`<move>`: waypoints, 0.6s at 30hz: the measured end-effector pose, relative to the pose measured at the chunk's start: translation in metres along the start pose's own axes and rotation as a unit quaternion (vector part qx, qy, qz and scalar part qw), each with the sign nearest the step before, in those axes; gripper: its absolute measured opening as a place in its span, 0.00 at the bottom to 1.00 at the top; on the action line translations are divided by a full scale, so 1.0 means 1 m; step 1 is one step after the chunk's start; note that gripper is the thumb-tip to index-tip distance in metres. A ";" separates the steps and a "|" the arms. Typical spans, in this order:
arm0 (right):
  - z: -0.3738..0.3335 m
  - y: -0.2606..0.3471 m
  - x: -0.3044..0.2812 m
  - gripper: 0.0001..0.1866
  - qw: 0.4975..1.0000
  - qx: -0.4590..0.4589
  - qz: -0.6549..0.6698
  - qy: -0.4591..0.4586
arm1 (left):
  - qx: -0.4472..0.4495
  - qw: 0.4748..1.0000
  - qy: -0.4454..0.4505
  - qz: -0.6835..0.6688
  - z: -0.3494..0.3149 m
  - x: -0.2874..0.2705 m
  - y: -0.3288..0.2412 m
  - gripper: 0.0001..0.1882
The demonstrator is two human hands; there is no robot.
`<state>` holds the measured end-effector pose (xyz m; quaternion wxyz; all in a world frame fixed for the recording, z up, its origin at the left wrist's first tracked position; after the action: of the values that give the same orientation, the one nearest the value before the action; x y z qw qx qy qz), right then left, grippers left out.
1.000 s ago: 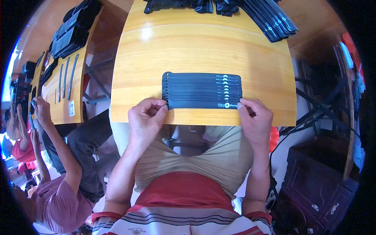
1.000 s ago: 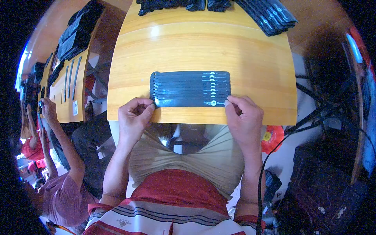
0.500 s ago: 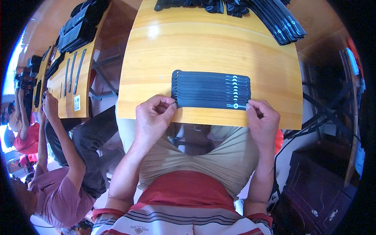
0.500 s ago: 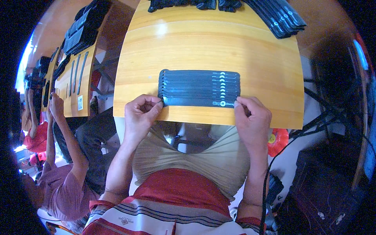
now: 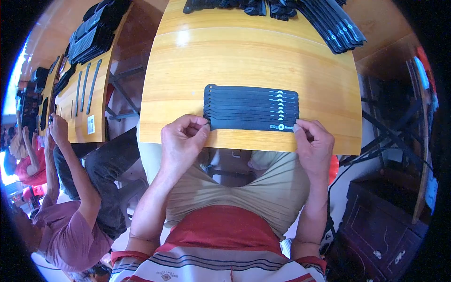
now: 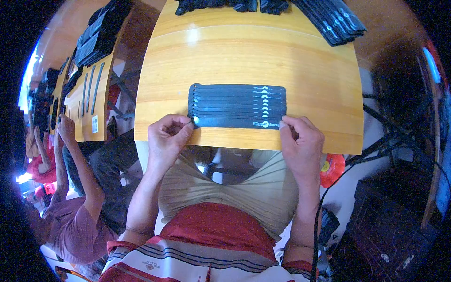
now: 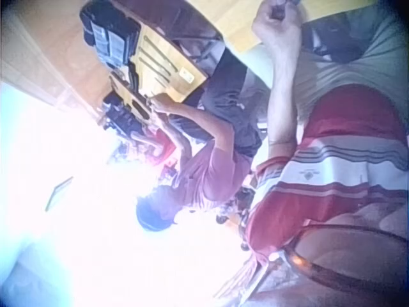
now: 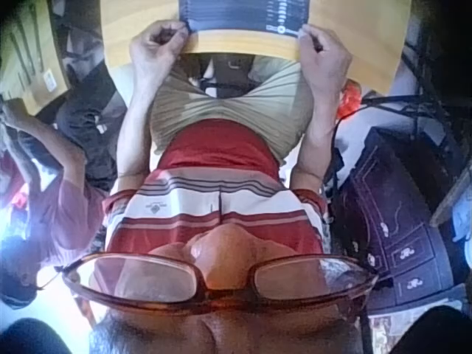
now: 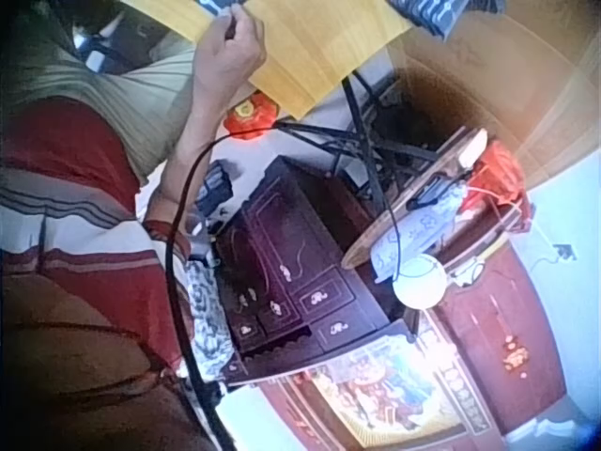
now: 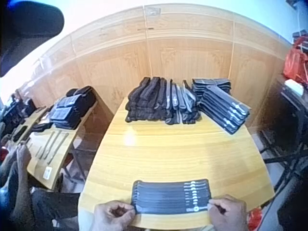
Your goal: Sorting and stacking black fabric straps or panels on a table.
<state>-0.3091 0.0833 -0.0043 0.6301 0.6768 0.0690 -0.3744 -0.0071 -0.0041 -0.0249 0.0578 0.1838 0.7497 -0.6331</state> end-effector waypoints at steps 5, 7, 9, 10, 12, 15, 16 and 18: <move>-0.001 0.002 -0.001 0.07 1.000 -0.007 0.006 -0.003 | -0.032 0.999 0.003 0.002 0.001 -0.001 0.002 0.05; 0.000 0.003 -0.001 0.07 1.000 -0.009 0.002 -0.002 | -0.026 1.000 -0.009 -0.011 0.000 -0.002 0.000 0.05; 0.000 0.004 -0.001 0.06 1.000 -0.024 0.005 -0.009 | -0.029 1.000 -0.007 -0.005 0.000 -0.002 0.000 0.05; 0.000 0.004 -0.001 0.06 1.000 -0.024 0.004 -0.010 | -0.032 0.999 -0.008 0.001 0.000 -0.002 0.000 0.05; 0.000 0.004 -0.001 0.06 1.000 -0.022 0.004 -0.005 | -0.031 0.999 -0.005 -0.006 0.000 -0.002 0.002 0.04; 0.000 0.001 0.000 0.06 0.999 -0.014 0.033 -0.005 | -0.023 1.000 -0.006 -0.013 0.001 -0.001 0.003 0.04; 0.000 0.000 0.000 0.06 0.999 -0.013 0.030 -0.007 | -0.017 1.000 -0.010 -0.012 0.001 -0.001 0.002 0.04; 0.000 -0.001 0.001 0.06 0.999 -0.012 0.034 -0.004 | -0.024 1.000 -0.008 -0.009 0.000 -0.001 -0.001 0.04</move>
<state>-0.3095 0.0833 -0.0055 0.6509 0.6694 0.0479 -0.3549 -0.0060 -0.0047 -0.0240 0.0630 0.1707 0.7656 -0.6170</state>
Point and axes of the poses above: each hand's wrist, its own z-axis towards the middle knuckle, its own x-axis out of the palm, y = z × x, the point moved 7 cm from there along z, towards the middle knuckle, and after that the axes turned 3 degrees about -z, right-handed, at the moved point
